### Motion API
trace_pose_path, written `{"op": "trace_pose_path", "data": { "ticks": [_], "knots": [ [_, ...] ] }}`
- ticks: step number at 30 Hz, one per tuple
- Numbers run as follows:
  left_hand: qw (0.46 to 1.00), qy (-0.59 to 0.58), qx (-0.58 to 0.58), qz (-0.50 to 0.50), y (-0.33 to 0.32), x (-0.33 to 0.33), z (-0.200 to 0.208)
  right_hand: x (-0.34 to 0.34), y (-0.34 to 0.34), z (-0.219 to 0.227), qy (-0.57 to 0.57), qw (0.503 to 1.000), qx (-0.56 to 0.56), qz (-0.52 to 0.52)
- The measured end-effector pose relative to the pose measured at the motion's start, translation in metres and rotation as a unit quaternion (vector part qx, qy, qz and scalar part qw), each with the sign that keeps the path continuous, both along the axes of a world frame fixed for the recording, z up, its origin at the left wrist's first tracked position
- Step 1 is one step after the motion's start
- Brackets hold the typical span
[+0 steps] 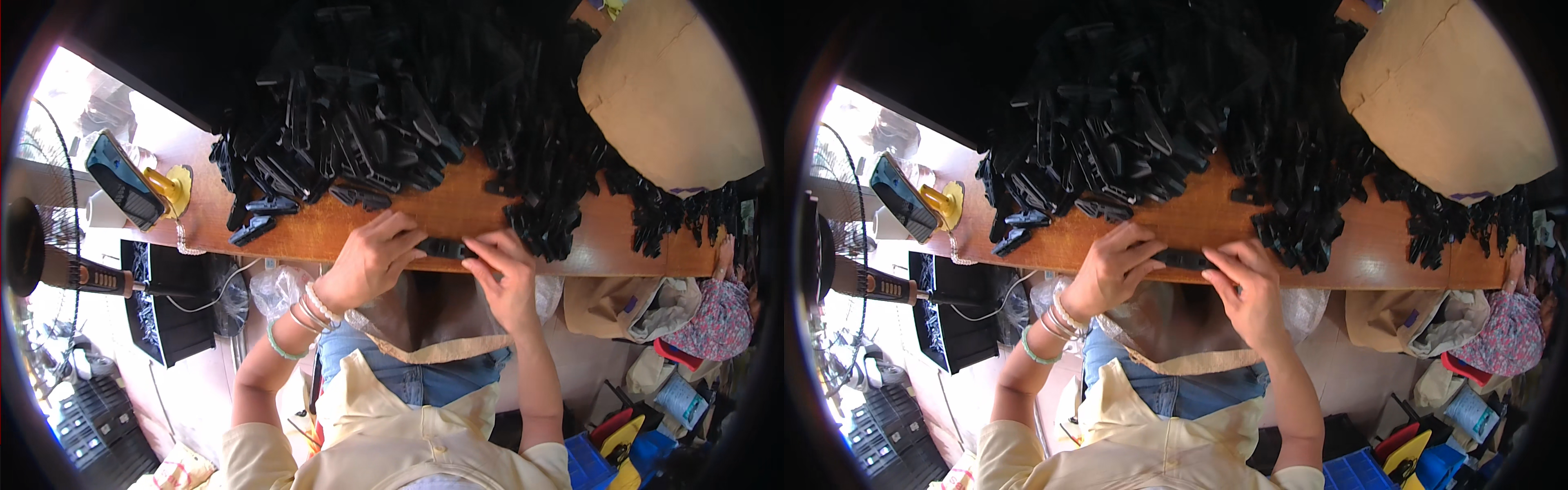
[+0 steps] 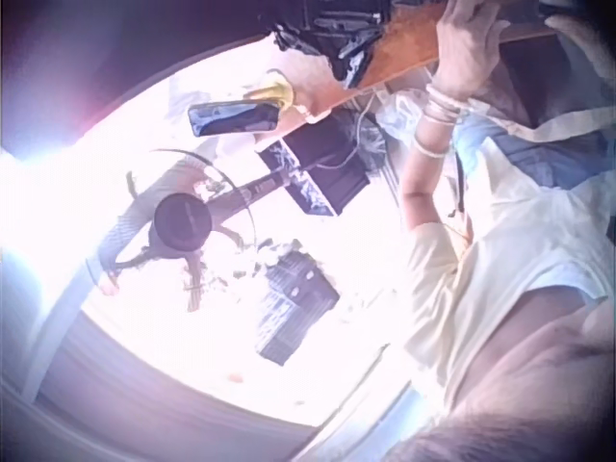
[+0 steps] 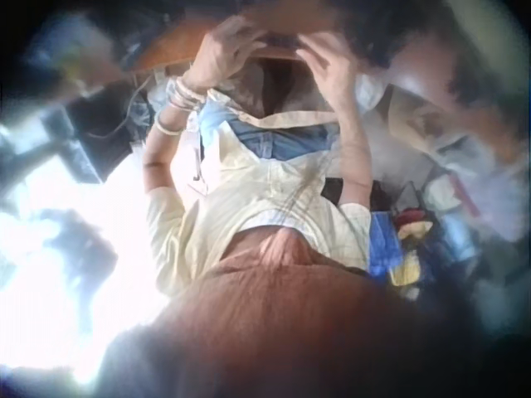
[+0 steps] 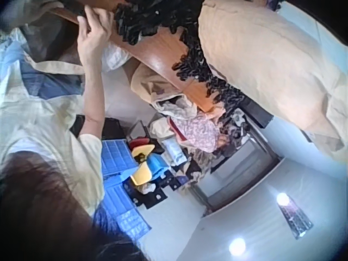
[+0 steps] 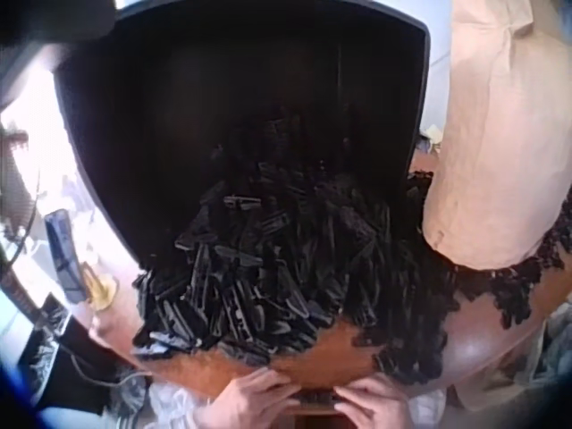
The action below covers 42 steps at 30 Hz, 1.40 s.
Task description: The person assembles black plastic pieces together by hand and drops the assembled parts into a bag resting on their lap.
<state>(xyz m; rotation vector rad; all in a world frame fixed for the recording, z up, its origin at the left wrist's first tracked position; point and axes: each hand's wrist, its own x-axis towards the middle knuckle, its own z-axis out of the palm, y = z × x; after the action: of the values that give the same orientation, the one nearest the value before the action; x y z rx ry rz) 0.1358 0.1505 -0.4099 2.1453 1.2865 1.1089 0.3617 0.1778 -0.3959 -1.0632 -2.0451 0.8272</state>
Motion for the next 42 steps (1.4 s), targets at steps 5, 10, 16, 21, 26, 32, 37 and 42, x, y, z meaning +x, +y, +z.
{"op": "trace_pose_path", "data": {
  "ticks": [5,10,16,21,26,32,37,42],
  "knots": [
    [1.0,0.015,-0.01,-0.009,0.004,0.002,0.003,-0.017,0.007,-0.001,-0.043,0.997,0.064,0.032],
    [0.998,0.03,0.018,0.043,-0.014,0.003,0.014,-0.007,-0.004,0.001,0.071,0.991,-0.107,0.029],
    [0.984,0.154,-0.064,-0.068,-0.094,-0.015,0.011,0.06,-0.06,-0.012,0.166,0.952,-0.257,-0.021],
    [0.934,0.337,-0.028,-0.111,-0.117,-0.024,-0.035,0.046,-0.1,-0.047,-0.119,0.986,-0.102,-0.052],
    [0.909,0.393,-0.024,-0.139,-0.129,-0.018,-0.014,0.044,-0.11,-0.046,-0.277,0.947,-0.149,0.07],
    [0.904,0.4,-0.03,-0.144,-0.139,-0.019,-0.004,0.037,-0.094,-0.04,-0.312,0.933,-0.126,0.124],
    [0.908,0.392,-0.021,-0.147,-0.132,-0.015,-0.004,0.01,-0.058,-0.048,-0.368,0.908,-0.107,0.17],
    [0.92,0.359,-0.05,-0.15,-0.125,-0.01,-0.006,0.017,-0.078,-0.089,-0.435,0.828,-0.168,0.311]
  ]
}}
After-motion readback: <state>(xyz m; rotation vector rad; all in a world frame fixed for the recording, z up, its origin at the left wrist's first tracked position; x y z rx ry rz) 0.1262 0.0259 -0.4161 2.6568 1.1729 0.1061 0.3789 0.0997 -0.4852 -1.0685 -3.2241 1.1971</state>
